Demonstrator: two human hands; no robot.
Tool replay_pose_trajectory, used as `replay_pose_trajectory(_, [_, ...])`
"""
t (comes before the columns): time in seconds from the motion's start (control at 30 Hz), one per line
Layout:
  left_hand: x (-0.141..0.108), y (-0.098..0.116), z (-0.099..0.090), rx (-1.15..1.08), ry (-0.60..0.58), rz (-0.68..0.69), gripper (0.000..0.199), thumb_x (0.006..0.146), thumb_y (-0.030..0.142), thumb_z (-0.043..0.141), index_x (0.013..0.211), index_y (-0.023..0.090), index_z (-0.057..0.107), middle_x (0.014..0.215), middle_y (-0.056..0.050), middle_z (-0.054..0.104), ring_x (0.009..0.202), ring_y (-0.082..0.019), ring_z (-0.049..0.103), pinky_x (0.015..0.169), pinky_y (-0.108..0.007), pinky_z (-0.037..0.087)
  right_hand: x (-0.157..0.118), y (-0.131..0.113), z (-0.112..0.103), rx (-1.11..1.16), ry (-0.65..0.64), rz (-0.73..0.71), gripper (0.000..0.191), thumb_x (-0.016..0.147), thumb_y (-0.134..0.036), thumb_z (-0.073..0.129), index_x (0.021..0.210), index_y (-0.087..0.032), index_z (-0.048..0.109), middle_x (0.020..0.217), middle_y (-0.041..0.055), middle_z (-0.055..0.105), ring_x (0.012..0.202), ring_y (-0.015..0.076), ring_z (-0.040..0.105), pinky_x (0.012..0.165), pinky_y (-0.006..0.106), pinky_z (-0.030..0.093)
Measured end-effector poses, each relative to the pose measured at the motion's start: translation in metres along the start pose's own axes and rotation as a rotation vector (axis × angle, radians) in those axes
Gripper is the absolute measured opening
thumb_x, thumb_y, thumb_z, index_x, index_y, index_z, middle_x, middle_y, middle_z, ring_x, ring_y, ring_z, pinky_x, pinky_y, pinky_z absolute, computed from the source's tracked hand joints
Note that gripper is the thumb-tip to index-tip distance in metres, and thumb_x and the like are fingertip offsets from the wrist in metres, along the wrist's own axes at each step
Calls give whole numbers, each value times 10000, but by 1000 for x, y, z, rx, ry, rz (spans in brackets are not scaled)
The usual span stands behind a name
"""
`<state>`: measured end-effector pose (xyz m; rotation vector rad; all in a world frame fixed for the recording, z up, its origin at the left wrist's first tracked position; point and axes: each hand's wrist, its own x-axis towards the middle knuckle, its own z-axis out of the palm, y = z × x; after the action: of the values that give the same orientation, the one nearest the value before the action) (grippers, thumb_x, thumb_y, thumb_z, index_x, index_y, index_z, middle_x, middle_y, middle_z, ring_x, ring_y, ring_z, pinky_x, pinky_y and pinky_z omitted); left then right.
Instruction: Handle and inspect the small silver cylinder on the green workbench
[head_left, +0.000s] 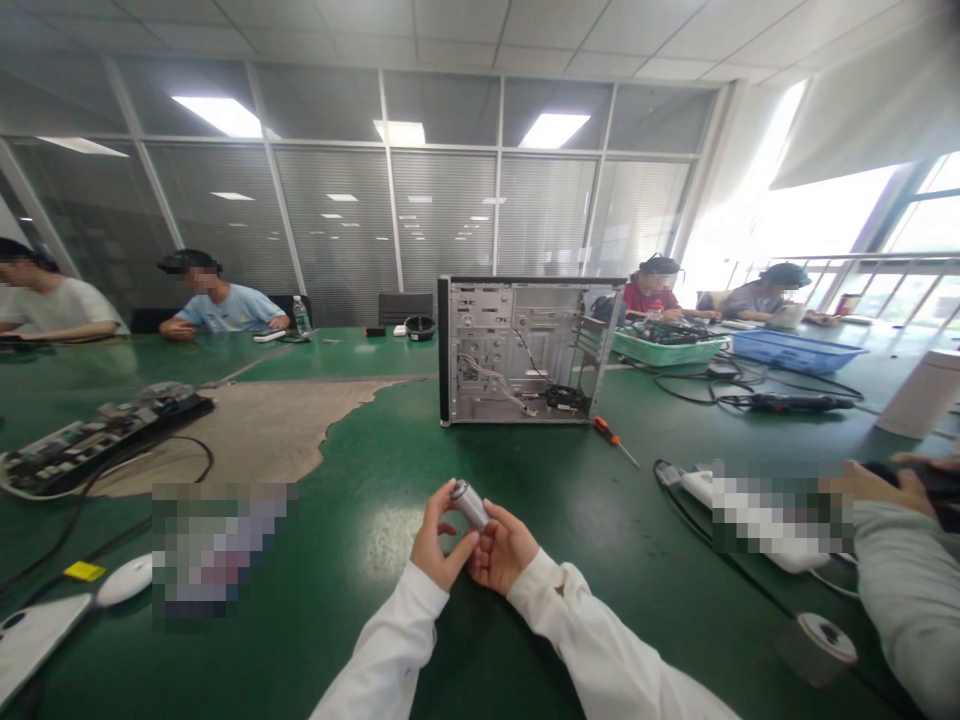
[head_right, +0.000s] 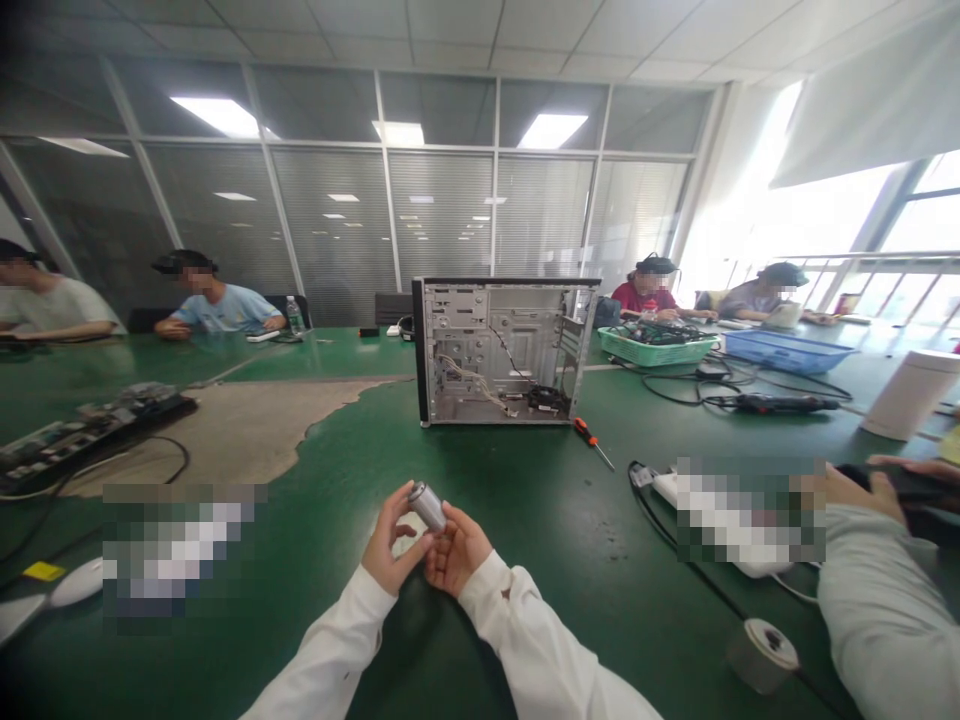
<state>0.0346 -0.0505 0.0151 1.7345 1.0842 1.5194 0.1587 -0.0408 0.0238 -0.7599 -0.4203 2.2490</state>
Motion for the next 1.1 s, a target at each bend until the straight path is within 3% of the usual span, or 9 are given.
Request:
replay_pose_trajectory(0.13, [3,-6,2,-252,63,-172,634,579,208,614,1136,186,311,923,-100,554,796,-204,541,585,-259,422,-2,4,4,-98,-24,21,323,679,-465,471,685,-146,518,483,2,556,416,81,504,454,191,382])
replay_pose_trajectory(0.33, [8,-12,-1,-573,145,-406,664,479,203,698,1050,175,360,712,-29,603,645,-153,575,592,-249,427,-1,5,6,-332,-52,-35,414,700,-517,404,601,-128,507,467,15,545,371,62,463,404,171,345])
replay_pose_trajectory(0.4, [10,-13,-2,-665,178,-511,659,464,215,709,1025,182,365,655,-6,602,580,-132,571,547,-235,425,2,6,5,-474,-21,-203,383,667,-510,455,566,-142,478,418,-16,497,324,52,403,359,167,292])
replay_pose_trajectory(0.5, [11,-13,-4,-766,204,-634,659,443,220,728,994,186,370,623,-1,611,538,-124,573,539,-237,432,1,6,4,-739,106,-656,247,599,-381,586,603,-166,465,454,-51,467,364,49,384,375,173,282])
replay_pose_trajectory(0.57, [11,-13,-5,-791,210,-686,645,451,224,729,986,184,370,621,-10,621,539,-132,582,528,-236,433,-4,6,4,-930,165,-912,209,572,-258,617,728,-185,498,589,-31,512,487,75,443,445,186,337])
replay_pose_trajectory(0.67, [11,-14,-5,-787,186,-728,602,505,236,705,997,176,363,586,-21,624,503,-131,582,482,-217,419,-14,6,8,-1161,149,-1104,387,566,-148,589,934,-217,495,863,34,525,707,136,482,562,226,392])
replay_pose_trajectory(0.77, [9,-13,-4,-771,162,-753,549,543,238,684,993,174,377,587,-32,627,495,-132,585,479,-217,421,-21,6,12,-1253,105,-1167,435,586,-110,544,999,-238,499,1008,64,476,876,193,450,683,278,401])
replay_pose_trajectory(0.9, [8,-9,-2,-776,140,-793,498,574,236,663,987,185,391,610,-25,623,530,-134,594,515,-230,433,-24,3,13,-1321,83,-1188,374,641,-104,478,974,-264,533,985,57,488,924,201,429,813,328,351])
replay_pose_trajectory(1.1, [9,-8,-7,-868,81,-823,513,650,237,594,1102,178,357,677,-48,627,605,-139,599,606,-261,446,-21,-2,11,-1207,178,-1172,335,605,-111,530,906,-258,557,934,44,506,859,184,457,724,282,388])
